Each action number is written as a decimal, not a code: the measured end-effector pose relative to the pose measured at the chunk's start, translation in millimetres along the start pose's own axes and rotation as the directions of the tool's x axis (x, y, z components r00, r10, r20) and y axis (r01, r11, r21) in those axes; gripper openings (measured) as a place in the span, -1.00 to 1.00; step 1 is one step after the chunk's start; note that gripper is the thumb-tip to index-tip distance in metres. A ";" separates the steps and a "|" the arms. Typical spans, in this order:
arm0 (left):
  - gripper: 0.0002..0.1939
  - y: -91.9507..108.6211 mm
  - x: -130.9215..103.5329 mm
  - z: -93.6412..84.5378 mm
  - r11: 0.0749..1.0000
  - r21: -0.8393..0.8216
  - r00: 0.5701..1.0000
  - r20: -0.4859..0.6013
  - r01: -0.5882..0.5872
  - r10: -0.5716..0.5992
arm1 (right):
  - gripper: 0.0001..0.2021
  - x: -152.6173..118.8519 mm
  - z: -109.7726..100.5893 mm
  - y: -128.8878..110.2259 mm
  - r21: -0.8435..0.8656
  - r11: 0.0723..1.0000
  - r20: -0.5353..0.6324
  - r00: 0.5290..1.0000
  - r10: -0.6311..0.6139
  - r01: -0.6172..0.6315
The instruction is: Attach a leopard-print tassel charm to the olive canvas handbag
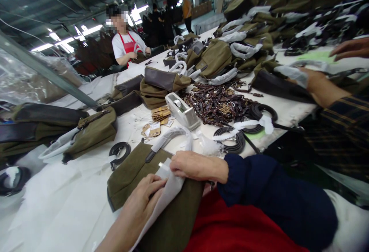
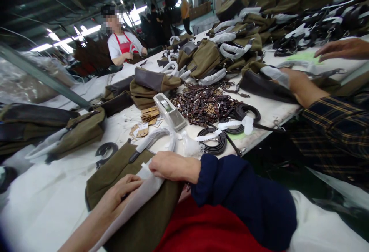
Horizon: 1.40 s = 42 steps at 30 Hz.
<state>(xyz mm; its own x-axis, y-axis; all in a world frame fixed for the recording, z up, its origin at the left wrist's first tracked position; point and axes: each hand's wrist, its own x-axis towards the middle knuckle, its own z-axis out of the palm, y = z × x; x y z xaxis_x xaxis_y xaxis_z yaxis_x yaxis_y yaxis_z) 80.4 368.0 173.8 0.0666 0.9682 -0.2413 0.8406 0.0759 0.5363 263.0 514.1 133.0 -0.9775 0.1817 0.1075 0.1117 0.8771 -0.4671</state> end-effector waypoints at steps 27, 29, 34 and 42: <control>-0.55 6.4 -6.4 56.3 0.760 0.606 0.895 -0.169 -0.236 0.413 | -0.74 22.2 -21.5 3.4 -0.088 0.994 0.218 0.972 0.086 -0.068; -0.54 7.4 -6.7 54.9 0.773 0.590 0.904 -0.160 -0.234 0.396 | -0.69 25.2 -22.6 5.9 -0.130 0.991 0.141 0.989 0.044 -0.026; -0.53 11.5 -6.1 51.9 0.811 0.546 0.929 -0.148 -0.209 0.339 | -0.59 53.2 -26.9 7.1 -0.133 0.988 0.264 0.964 -0.040 0.077; -0.54 16.2 -8.3 50.3 0.838 0.518 0.949 -0.140 -0.172 0.282 | -0.89 78.5 -32.0 1.9 -0.163 0.977 0.371 0.926 -0.068 0.137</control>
<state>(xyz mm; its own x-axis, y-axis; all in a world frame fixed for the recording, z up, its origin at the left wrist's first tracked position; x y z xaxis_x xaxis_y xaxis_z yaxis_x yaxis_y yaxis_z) 120.5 349.3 143.8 0.2250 0.9737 0.0355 0.9713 -0.2271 0.0715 192.2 544.3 168.7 -0.9793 -0.0561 -0.1946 0.0046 0.9544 -0.2985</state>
